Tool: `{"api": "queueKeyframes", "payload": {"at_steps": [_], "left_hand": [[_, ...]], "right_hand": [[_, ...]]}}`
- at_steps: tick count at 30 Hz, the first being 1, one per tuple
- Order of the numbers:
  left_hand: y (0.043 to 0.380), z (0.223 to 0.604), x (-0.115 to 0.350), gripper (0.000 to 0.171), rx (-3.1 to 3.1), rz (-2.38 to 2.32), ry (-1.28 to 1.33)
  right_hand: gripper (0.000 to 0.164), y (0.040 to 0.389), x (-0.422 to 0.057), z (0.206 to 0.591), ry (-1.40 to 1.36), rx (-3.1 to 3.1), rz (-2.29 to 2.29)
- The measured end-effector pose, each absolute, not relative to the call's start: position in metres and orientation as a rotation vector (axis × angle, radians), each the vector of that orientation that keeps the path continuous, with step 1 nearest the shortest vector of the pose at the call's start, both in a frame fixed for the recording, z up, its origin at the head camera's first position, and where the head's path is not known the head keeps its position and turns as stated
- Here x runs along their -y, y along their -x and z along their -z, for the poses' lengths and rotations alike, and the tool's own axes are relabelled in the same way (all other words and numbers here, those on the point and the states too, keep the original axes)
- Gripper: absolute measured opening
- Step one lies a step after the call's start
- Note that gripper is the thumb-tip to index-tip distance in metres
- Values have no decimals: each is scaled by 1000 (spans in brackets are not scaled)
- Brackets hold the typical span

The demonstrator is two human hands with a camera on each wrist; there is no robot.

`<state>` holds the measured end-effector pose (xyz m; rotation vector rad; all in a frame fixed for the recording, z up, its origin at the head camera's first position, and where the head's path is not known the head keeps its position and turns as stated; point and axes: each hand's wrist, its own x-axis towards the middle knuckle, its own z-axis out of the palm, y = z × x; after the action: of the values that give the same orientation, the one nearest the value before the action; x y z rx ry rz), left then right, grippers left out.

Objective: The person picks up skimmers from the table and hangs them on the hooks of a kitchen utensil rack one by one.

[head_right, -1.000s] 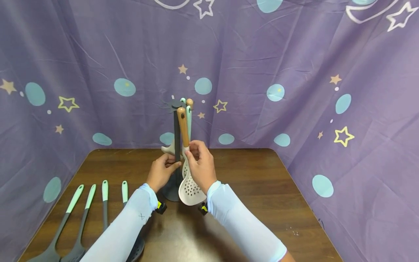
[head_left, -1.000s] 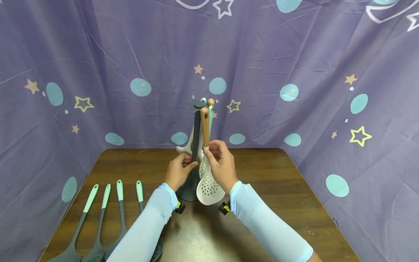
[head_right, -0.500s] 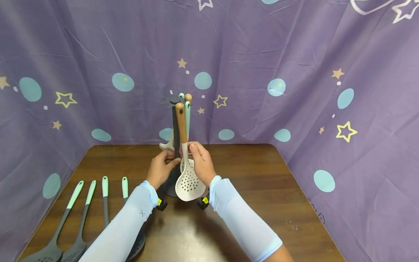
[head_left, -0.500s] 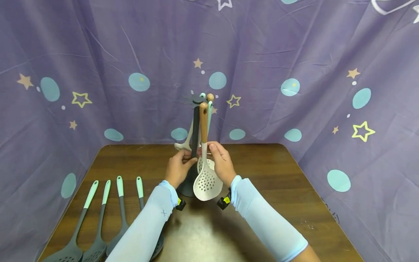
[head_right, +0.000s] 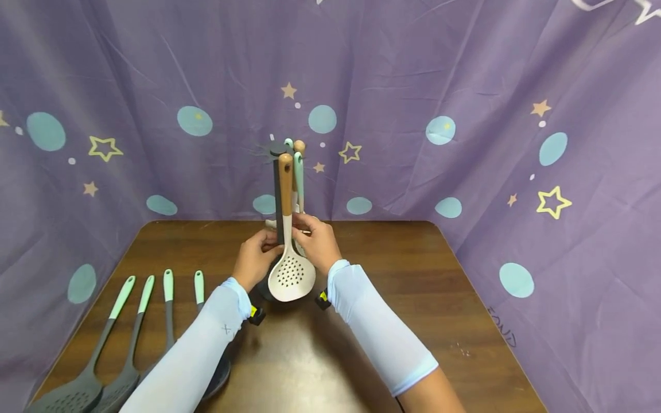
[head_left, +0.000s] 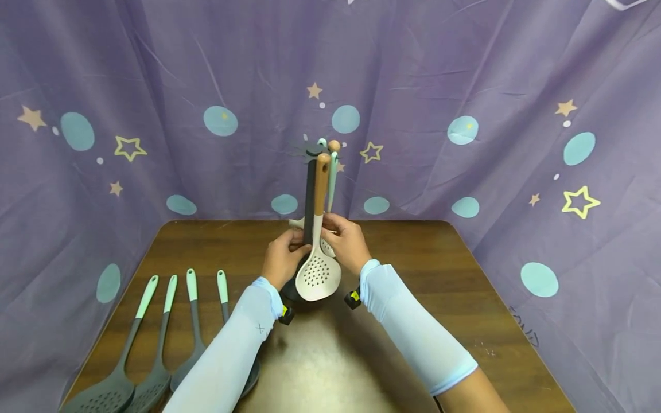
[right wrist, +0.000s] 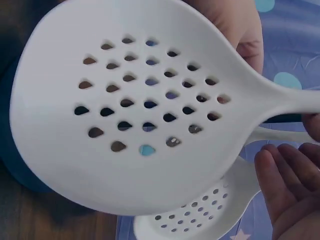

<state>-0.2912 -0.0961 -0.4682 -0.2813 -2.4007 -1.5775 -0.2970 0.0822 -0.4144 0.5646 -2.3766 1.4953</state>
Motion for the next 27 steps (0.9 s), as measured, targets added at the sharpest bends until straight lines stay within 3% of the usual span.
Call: {"api": "queueKeyframes", "payload": {"at_steps": [8, 20, 23, 27], "left_hand": [[298, 460, 96, 21, 2435, 1458, 278], [299, 458, 103, 22, 2463, 1407, 303], [296, 464, 114, 30, 2567, 1325, 273], [290, 469, 135, 54, 2712, 1180, 199]], "right_hand": [[12, 312, -76, 416, -633, 2332, -1529], [10, 312, -57, 430, -563, 2250, -1437], [11, 311, -53, 437, -571, 2235, -1405], [14, 309, -50, 446, -568, 2197, -1367]]}}
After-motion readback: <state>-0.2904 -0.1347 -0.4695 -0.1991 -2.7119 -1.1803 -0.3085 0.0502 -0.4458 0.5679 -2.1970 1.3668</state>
